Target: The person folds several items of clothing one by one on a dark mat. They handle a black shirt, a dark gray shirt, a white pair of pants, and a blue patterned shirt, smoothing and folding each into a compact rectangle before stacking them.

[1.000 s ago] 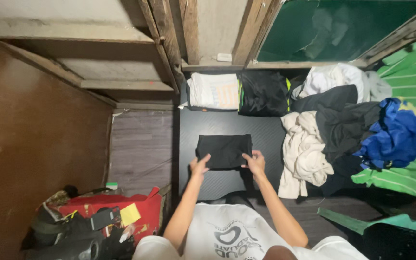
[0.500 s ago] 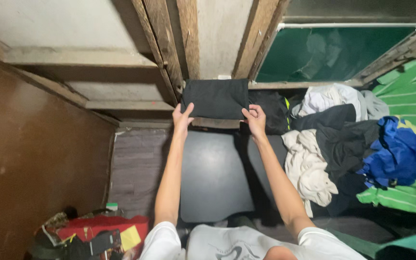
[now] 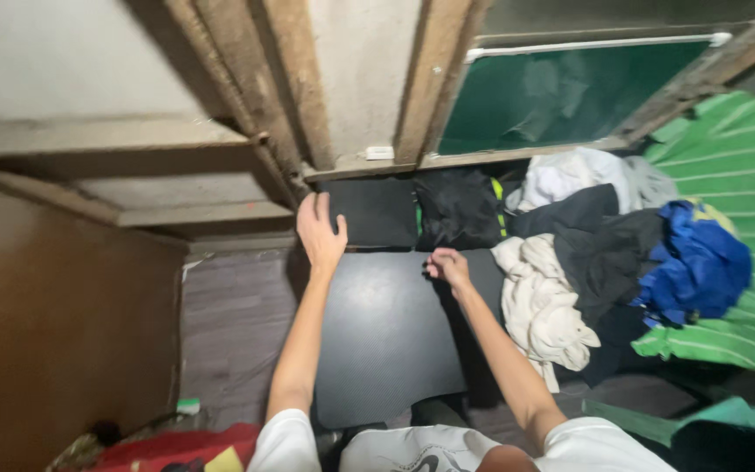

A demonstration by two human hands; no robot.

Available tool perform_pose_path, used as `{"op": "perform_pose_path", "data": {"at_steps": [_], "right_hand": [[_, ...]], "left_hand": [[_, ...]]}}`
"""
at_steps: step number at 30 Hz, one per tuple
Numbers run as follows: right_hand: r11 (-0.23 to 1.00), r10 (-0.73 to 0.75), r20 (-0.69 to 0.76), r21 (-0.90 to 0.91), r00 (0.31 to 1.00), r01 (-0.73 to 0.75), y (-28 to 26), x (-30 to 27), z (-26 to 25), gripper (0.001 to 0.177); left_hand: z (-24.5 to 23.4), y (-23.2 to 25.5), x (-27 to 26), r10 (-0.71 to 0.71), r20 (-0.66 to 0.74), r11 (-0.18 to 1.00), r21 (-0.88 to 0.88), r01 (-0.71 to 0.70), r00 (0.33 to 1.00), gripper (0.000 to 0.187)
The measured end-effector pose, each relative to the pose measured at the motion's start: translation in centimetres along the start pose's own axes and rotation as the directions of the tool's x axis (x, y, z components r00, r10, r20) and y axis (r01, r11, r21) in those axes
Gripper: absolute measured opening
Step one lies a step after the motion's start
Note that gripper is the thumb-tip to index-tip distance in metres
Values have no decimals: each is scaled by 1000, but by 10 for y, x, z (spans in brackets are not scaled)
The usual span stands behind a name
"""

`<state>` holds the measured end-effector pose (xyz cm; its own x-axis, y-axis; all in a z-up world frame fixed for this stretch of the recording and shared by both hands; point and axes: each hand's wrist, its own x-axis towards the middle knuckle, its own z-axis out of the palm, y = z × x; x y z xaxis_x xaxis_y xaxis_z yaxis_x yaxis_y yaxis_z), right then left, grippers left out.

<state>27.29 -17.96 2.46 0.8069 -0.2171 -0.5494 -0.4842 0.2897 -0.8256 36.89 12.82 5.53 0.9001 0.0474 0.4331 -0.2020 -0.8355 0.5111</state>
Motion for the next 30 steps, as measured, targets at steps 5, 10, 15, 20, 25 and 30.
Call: {"op": "perform_pose_path", "data": {"at_steps": [5,10,15,20,25,30], "right_hand": [[996,-37,95,-82,995,45,-2,-37,-67,21],[928,-370,-61,-72,927,366,-53,-54,-169,17],[-36,-979,4,-987,205,-154,-92,-79,-252,77],[398,-841,-249,-885,480,240,-100,-67,-275,4],[790,-554,-596,-155,581,594,-160,-64,-295,10],[610,-617,-458,234,640,757,-241,-142,-274,8]], "left_hand": [[12,23,16,60,347,959,239,-151,936,101],[30,24,21,-114,453,938,342,-55,884,117],[43,97,13,110,342,977,137,-165,933,104],[84,212,-17,298,372,935,-300,-190,879,63],[146,310,-47,239,915,604,-403,687,326,68],[156,398,-78,365,920,484,-58,873,-141,74]]}}
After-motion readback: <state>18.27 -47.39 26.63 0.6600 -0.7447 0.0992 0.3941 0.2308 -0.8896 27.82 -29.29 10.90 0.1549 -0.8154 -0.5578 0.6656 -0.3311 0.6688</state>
